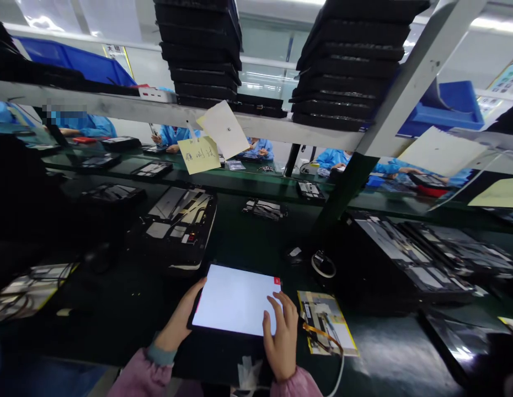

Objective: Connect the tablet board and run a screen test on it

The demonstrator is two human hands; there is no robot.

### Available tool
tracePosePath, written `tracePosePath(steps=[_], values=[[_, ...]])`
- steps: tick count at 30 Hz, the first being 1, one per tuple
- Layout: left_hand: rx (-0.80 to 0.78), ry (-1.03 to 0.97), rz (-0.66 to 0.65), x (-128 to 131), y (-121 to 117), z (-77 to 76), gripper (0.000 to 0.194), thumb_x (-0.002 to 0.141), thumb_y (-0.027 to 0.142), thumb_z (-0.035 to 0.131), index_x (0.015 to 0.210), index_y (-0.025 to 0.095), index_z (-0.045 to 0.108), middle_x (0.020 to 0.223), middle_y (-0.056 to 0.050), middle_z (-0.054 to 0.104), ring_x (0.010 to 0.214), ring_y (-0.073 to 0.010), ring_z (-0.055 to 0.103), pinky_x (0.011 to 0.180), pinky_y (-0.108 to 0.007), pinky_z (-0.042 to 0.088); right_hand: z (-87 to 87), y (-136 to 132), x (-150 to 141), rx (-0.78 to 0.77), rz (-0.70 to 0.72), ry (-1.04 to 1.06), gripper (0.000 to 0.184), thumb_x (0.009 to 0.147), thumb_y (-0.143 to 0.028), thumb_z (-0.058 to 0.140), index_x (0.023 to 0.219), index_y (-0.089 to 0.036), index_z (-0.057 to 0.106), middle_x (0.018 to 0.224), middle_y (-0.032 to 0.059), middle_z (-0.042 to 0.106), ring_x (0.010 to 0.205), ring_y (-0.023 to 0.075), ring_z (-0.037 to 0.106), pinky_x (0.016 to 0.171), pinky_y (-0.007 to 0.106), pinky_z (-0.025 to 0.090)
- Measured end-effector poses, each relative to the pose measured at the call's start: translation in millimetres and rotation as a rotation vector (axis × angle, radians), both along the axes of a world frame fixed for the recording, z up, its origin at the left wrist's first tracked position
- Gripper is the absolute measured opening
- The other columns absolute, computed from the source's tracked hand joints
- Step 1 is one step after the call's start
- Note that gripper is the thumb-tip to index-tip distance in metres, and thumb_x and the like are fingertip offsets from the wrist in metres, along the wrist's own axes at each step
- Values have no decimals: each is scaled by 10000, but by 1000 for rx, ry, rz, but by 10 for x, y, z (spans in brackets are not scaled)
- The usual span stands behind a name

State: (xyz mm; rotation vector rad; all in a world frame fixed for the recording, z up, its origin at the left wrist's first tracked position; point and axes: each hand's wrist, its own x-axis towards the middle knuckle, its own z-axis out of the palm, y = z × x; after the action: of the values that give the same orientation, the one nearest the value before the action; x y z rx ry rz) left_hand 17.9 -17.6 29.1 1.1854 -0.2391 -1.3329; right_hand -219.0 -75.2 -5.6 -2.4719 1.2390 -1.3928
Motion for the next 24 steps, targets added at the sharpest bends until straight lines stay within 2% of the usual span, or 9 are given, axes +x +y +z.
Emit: tracePosePath(steps=[3,5,7,10,12,15,19,24], values=[[33,-73,-6,18,-26,-20,628,724,291,666,1319,212,482,1200,-82,644,1064,-218,642,907,-337,522,156,-172,39,69,31,6,264,952,-291,405,1156,-196,544,1186,73,512,1124,175,478,931,333,417],[42,-92,10,14,-29,-5,640,716,219,645,1331,205,469,1193,-86,647,1035,-213,653,901,-333,521,292,-321,169,116,96,29,271,949,-293,400,1144,-192,559,1168,71,523,1107,167,487,934,318,428],[-2,-66,16,-1,-30,17,622,730,245,640,1327,191,473,1200,-95,641,1040,-215,650,905,-333,519,422,-488,408,217,175,117,280,937,-266,406,1144,-180,572,1169,74,531,1109,172,486,959,323,423],[-93,-4,13,-19,-35,33,608,749,349,652,1312,188,488,1198,-96,642,1064,-214,640,917,-329,516,559,-710,912,403,251,317,334,911,-201,441,1221,-145,552,1176,86,550,1103,187,502,972,331,413],[-117,29,24,-23,-37,30,618,748,377,659,1311,187,489,1174,-92,653,1057,-210,643,924,-329,513,607,-799,1247,433,296,379,337,912,-216,469,1228,-134,551,1098,83,594,1042,177,543,909,292,432],[-118,48,45,-23,-31,30,628,750,391,659,1314,180,482,1141,-87,668,1037,-208,650,933,-331,506,645,-824,1582,434,376,453,213,915,-239,494,1072,-169,618,975,42,623,917,136,581,780,213,424],[-126,51,62,-31,-20,47,605,756,407,653,1292,174,501,1126,-80,675,1042,-200,646,931,-310,500,683,-746,1663,403,389,488,177,916,-142,434,904,-159,610,925,35,597,844,105,558,721,182,383],[-132,130,31,-30,-13,31,620,772,535,594,1246,138,550,1111,-109,677,1048,-213,640,918,-315,502,747,-607,1344,394,388,435,193,931,-142,383,911,-157,575,955,42,586,872,108,543,770,197,407]])
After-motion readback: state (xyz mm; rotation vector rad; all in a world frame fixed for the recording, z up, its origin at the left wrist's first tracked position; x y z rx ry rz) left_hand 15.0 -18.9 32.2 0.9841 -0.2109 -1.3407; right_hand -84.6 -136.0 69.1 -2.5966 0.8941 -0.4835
